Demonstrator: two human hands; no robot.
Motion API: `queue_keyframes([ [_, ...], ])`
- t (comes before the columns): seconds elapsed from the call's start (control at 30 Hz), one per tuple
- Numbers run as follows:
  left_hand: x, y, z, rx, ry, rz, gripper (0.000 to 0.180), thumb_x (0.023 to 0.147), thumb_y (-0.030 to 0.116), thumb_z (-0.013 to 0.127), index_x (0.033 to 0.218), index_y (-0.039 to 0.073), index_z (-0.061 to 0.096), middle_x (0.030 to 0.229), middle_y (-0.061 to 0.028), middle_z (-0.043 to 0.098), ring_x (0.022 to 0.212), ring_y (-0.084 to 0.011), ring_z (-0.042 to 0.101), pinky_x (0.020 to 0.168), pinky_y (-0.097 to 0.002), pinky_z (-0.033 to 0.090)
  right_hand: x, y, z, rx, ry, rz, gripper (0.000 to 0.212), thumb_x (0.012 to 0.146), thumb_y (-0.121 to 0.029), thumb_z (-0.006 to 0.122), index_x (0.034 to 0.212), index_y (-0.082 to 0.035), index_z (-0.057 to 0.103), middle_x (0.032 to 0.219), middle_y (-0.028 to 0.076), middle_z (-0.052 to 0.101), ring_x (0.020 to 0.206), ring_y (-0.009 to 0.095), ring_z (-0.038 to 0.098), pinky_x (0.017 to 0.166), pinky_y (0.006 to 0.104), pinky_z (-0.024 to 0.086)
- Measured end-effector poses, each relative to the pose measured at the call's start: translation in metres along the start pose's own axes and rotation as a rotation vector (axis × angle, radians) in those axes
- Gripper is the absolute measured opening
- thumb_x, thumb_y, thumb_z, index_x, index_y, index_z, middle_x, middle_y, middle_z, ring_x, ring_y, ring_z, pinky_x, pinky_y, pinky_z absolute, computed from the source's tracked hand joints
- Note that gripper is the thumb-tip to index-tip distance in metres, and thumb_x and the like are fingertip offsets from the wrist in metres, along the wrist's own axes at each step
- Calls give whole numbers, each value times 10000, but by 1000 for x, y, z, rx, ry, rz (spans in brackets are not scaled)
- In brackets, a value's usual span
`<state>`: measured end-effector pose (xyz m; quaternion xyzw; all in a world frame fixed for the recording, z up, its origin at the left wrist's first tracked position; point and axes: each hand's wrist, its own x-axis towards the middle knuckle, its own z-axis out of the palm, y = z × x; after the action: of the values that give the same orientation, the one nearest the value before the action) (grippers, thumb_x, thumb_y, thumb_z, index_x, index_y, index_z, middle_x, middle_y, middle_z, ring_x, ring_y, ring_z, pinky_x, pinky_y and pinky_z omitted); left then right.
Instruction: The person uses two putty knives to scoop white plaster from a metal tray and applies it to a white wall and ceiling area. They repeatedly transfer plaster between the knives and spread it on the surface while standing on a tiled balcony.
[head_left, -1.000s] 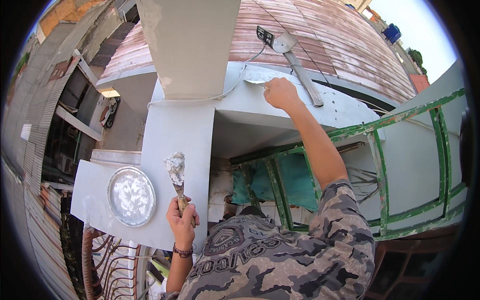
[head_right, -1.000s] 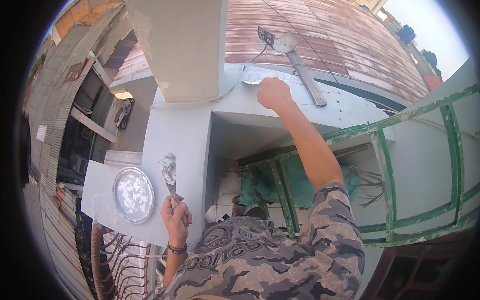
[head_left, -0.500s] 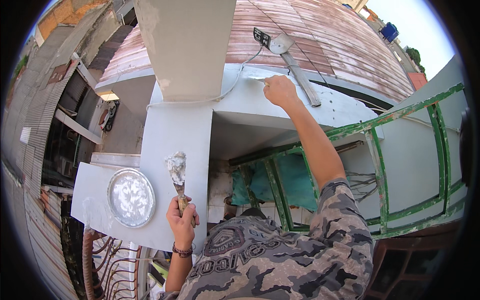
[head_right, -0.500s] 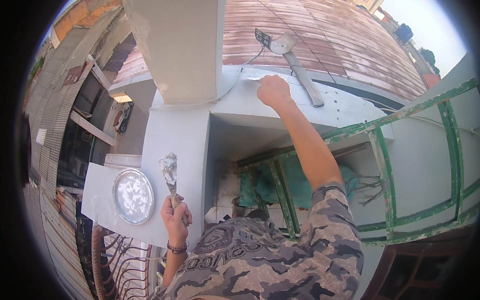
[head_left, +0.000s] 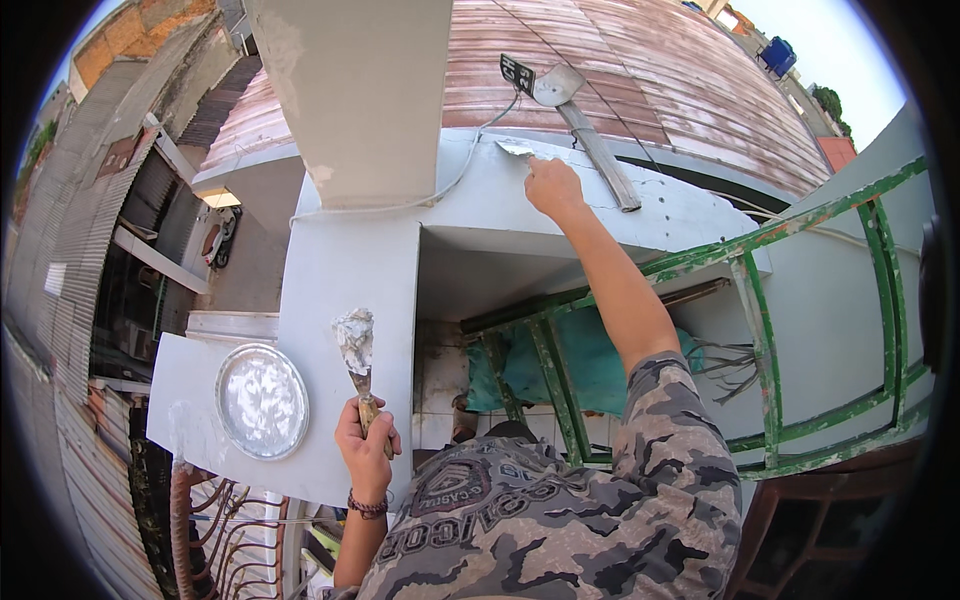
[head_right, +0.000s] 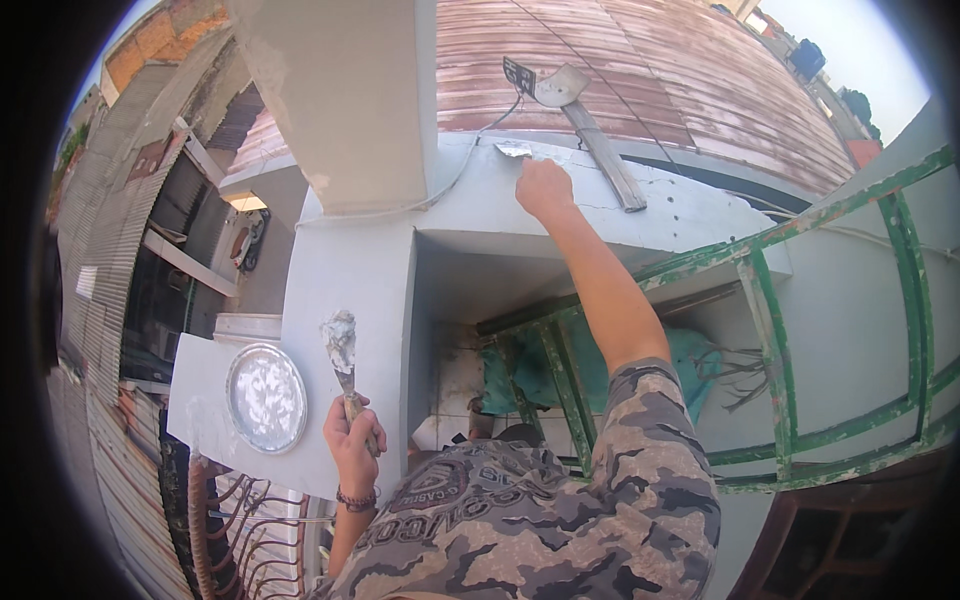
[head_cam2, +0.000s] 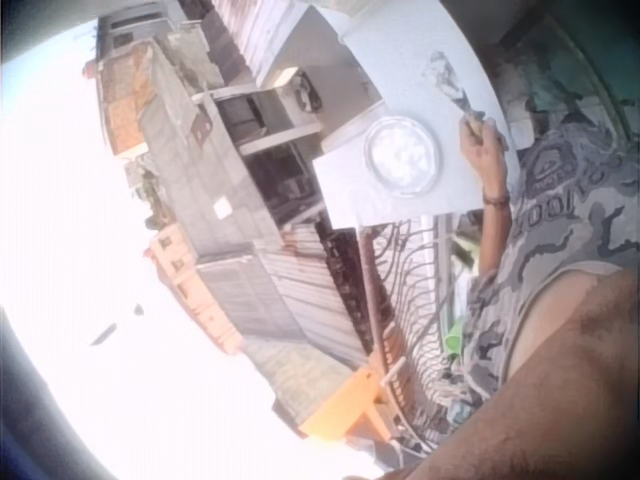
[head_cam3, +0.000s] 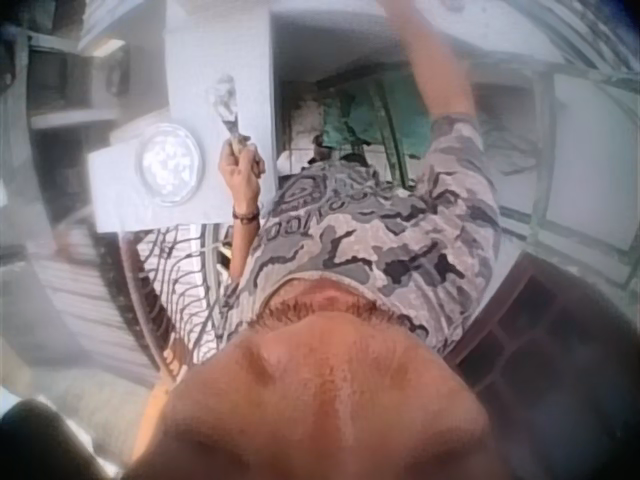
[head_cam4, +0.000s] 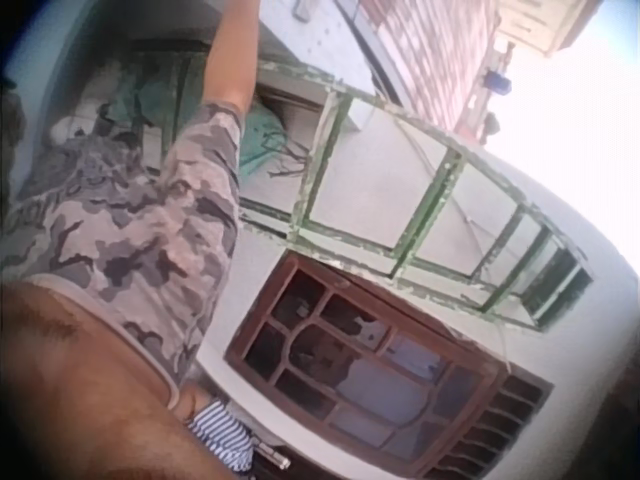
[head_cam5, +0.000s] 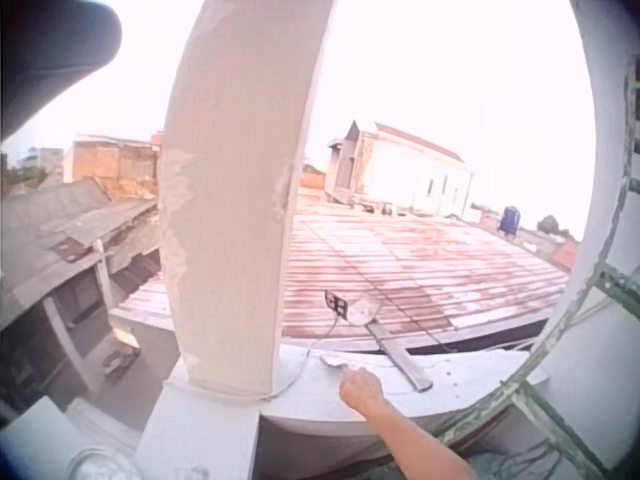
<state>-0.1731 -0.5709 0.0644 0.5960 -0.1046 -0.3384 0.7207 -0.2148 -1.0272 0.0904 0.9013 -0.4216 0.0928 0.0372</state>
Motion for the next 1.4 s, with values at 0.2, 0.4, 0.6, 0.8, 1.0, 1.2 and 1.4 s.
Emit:
queue_keyframes([
  [0.2,-1,1,-4,39,40,-15,137,854,51,550,971,-11,514,587,-30,485,404,-104,438,380,-225,350,-7,-14,-57,37,-141,-107,226,811,-164,561,935,-30,694,931,181,694,890,351,676,774,450,549],
  [0.4,4,3,8,25,-5,-8,141,849,59,557,967,-7,517,585,-33,494,403,-107,447,380,-227,350,37,-15,-30,-5,-67,-125,211,784,-155,567,869,-19,704,911,189,698,875,350,681,769,450,553],
  [0.6,4,1,3,28,24,-8,138,845,56,553,964,-5,520,578,-31,499,398,-107,447,381,-228,347,-34,-31,-39,17,-171,-163,209,786,-148,561,876,-21,702,915,191,696,892,346,674,790,444,542],
  [0.8,12,15,11,53,-8,-27,130,861,41,581,979,-1,546,610,5,495,433,-62,428,397,-213,343,-67,14,-110,710,-233,1,347,880,-251,621,1153,-44,674,791,106,650,612,150,564,542,285,446],
  [1.0,23,21,24,157,-101,-35,146,860,68,621,983,1,581,633,40,507,463,-26,409,419,-207,329,-141,40,-103,1751,-560,122,456,947,-234,559,1334,0,499,888,152,617,592,102,489,464,210,341],
  [1.2,16,31,29,217,-181,1,142,842,94,651,941,-3,623,665,28,561,516,-20,450,468,-204,363,-198,12,-72,1948,-602,-18,459,976,-223,525,1360,13,437,958,159,606,665,140,538,515,221,392],
  [1.4,8,28,20,264,-217,69,139,813,100,690,880,-15,650,677,28,596,576,-21,484,522,-198,398,-237,-24,-53,1807,-397,-73,397,965,-289,564,1217,16,534,883,76,614,699,89,542,548,203,406],
])
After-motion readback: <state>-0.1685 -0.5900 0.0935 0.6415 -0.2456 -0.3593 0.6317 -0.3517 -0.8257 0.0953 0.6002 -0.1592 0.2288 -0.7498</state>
